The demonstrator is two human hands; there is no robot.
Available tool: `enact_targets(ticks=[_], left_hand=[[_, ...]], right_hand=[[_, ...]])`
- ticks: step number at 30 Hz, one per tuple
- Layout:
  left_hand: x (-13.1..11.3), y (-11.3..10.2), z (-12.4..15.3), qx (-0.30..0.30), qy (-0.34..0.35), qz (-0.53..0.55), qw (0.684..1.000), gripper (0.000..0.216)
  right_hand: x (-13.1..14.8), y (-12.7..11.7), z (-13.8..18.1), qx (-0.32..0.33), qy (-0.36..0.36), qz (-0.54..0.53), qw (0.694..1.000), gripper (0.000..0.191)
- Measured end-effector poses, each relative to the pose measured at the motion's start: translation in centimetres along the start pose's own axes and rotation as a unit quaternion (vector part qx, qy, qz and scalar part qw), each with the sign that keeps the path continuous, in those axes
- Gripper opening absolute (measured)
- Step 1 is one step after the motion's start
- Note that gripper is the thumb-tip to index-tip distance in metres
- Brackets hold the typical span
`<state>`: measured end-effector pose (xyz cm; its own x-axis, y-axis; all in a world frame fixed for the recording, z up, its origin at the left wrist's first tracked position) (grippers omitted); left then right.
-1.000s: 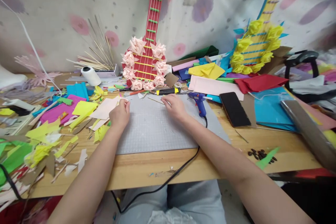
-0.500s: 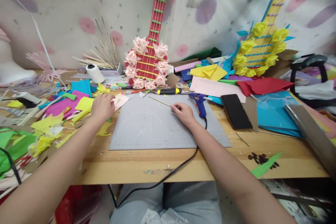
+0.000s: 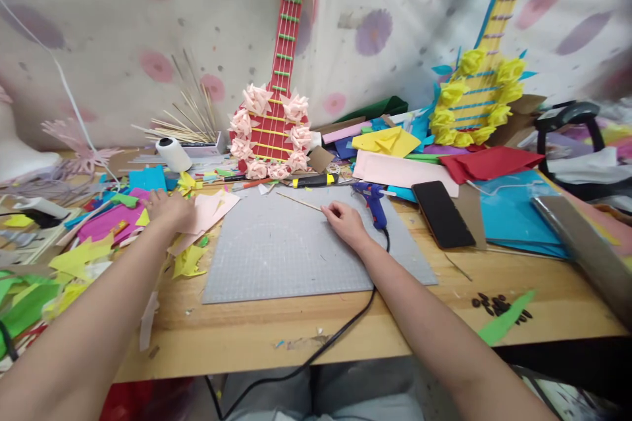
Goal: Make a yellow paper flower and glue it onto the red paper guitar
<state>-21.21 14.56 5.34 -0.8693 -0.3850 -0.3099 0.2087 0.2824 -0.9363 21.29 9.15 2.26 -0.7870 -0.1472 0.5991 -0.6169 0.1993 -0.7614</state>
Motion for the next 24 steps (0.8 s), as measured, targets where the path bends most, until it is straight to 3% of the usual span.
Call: enact_targets(ticks=[4,6,8,11,13,15,17,21,22,24], left_hand=[[1.0,0.2,-1.8,-0.001,-0.027,0.061,0.998,0.027],[1.1,-1.9,-1.7,-0.072,-0.035,0.079,0.994,0.031],[-0.4,-5.1,-0.7,-0.164,0.04,0.107,0.98,0.037],[-2.0,-9.6,2.0,-0.287,0.096,0.17,0.938,0.039],[-3.6,-11.0,4.3,-0.326,0.136,0.185,0.917,0.049],[-6.3,-10.4,6.9,-0.318,0.2,0.183,0.909,0.054],[-10.0,-7.9,10.2,-0.276,0.292,0.177,0.899,0.054],[-17.3,-0.2,18.4,-0.093,0.486,0.168,0.853,0.051],[-18.4,1.0,20.4,-0.065,0.517,0.175,0.835,0.049],[-19.9,2.5,23.6,-0.018,0.575,0.197,0.794,0.045]], right_hand=[[0.1,-0.1,0.0,-0.003,-0.01,0.004,1.0,0.032],[0.2,-0.1,0.0,-0.004,-0.011,0.004,1.0,0.032],[0.2,-0.2,0.0,-0.003,-0.009,0.005,1.0,0.032],[0.1,-0.3,0.1,-0.004,-0.003,-0.003,1.0,0.032],[0.2,-0.2,0.2,-0.002,0.004,-0.028,1.0,0.032],[0.8,0.3,0.2,0.021,0.005,-0.089,0.996,0.031],[1.7,1.4,0.3,0.074,0.015,-0.217,0.973,0.029],[3.3,4.2,1.0,0.187,0.101,-0.505,0.837,0.035],[3.3,4.5,1.1,0.188,0.125,-0.536,0.813,0.034],[2.3,4.5,1.1,0.152,0.168,-0.556,0.8,0.027]])
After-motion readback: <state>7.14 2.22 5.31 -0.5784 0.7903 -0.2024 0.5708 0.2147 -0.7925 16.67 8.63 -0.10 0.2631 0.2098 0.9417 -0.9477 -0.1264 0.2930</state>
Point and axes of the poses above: each hand's wrist, its own z-axis away from the middle knuckle, its own y-axis out of the palm, x = y × z, the point moved 9 cm from there along -z, towards the middle knuckle, and after that the axes turned 7 degrees about z, right-handed, at the moved point
